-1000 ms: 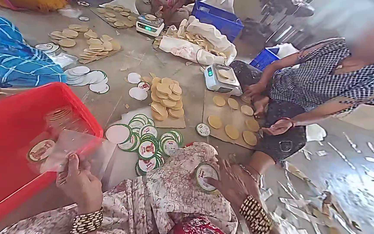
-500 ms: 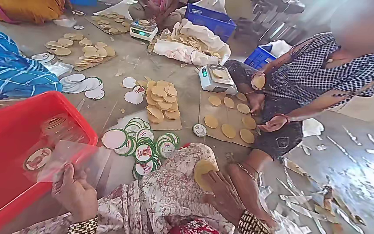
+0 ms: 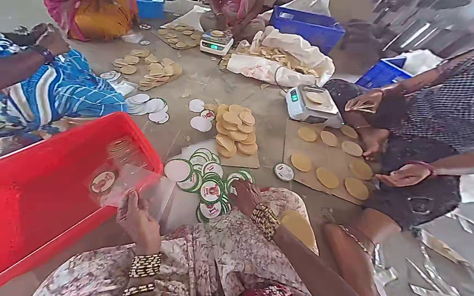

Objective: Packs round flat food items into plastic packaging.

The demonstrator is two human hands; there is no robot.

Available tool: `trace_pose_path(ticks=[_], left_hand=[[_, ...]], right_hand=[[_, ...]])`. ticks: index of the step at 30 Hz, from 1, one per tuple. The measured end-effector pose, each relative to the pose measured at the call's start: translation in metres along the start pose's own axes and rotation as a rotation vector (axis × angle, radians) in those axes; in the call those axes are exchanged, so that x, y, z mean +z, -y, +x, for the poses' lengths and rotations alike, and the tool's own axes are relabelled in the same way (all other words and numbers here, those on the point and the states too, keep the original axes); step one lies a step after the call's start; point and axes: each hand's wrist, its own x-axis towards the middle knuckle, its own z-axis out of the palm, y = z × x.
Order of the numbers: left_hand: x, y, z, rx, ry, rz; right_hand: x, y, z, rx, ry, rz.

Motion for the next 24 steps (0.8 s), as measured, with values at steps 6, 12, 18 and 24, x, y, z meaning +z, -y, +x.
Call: trace_pose_path(ticks=[6, 12, 18, 24], left_hand=[[0.007, 0.002, 0.007, -0.015, -0.034, -0.023], [0.011, 0.004, 0.009, -0.053, -0.034, -0.012], [0.010, 0.005, 0.009, -0.040, -0.025, -0.020], [0.007, 0.006, 0.006, -0.033, 0.008, 0.023]], right_hand=[[0.050, 0.032, 0.048, -0.161, 0.053, -0.047], [0.069, 0.054, 0.039, -0.201, 0.144, -0.183], [0.035, 0.031, 0.022, -0.103, -0.061, 0.155], [0.015, -0.027, -0.032, -0.313, -0.638, 0.325]])
